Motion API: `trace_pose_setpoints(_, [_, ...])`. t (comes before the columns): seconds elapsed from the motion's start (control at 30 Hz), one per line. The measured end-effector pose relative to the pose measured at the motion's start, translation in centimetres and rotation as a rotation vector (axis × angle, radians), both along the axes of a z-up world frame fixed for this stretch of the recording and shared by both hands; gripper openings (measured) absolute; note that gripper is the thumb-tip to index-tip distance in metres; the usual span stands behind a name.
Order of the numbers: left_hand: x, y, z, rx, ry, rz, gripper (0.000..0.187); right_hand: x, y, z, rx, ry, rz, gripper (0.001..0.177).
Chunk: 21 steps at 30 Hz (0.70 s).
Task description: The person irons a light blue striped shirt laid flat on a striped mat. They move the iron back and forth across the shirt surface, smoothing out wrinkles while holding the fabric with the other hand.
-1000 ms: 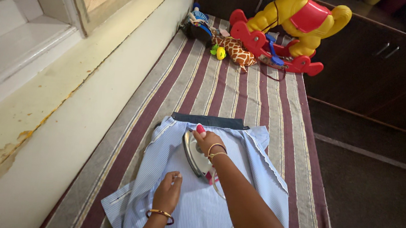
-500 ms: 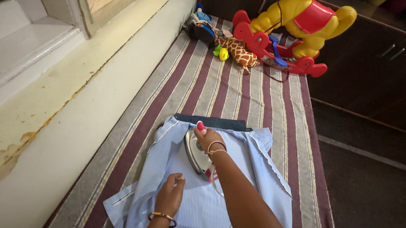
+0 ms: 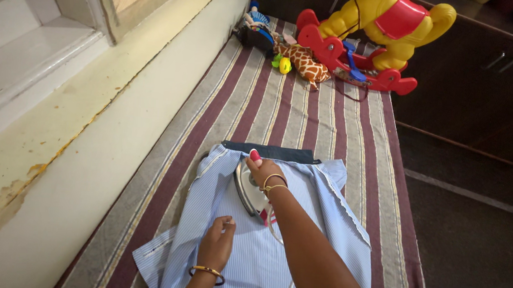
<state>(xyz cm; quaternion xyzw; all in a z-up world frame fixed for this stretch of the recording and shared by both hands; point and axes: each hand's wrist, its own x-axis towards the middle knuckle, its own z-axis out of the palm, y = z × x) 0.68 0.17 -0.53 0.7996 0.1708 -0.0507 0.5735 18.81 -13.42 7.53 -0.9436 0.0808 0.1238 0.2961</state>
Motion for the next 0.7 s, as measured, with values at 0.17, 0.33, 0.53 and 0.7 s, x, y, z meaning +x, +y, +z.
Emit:
trace_pose_setpoints(0.17, [0.2, 0.1, -0.2, -0.002, 0.01, 0.0, 0.046, 0.2, -0.2, -0.6, -0.009, 0.03, -0.001, 0.075])
trace_pose_setpoints(0.33, [0.2, 0.1, -0.9, -0.008, -0.036, 0.009, 0.046, 0.3, -0.6, -1.6, -0.03, 0.022, 0.006, 0.078])
trace_pose_setpoints(0.53, [0.2, 0.1, -1.4, -0.032, -0.07, 0.017, 0.044, -0.6, -0.8, -1.4, -0.033, 0.058, 0.002, 0.081])
trace_pose_setpoints(0.7, [0.3, 0.2, -1.6, -0.029, -0.097, 0.025, 0.044, -1.5, -0.9, -1.6, -0.034, 0.069, 0.0, 0.08])
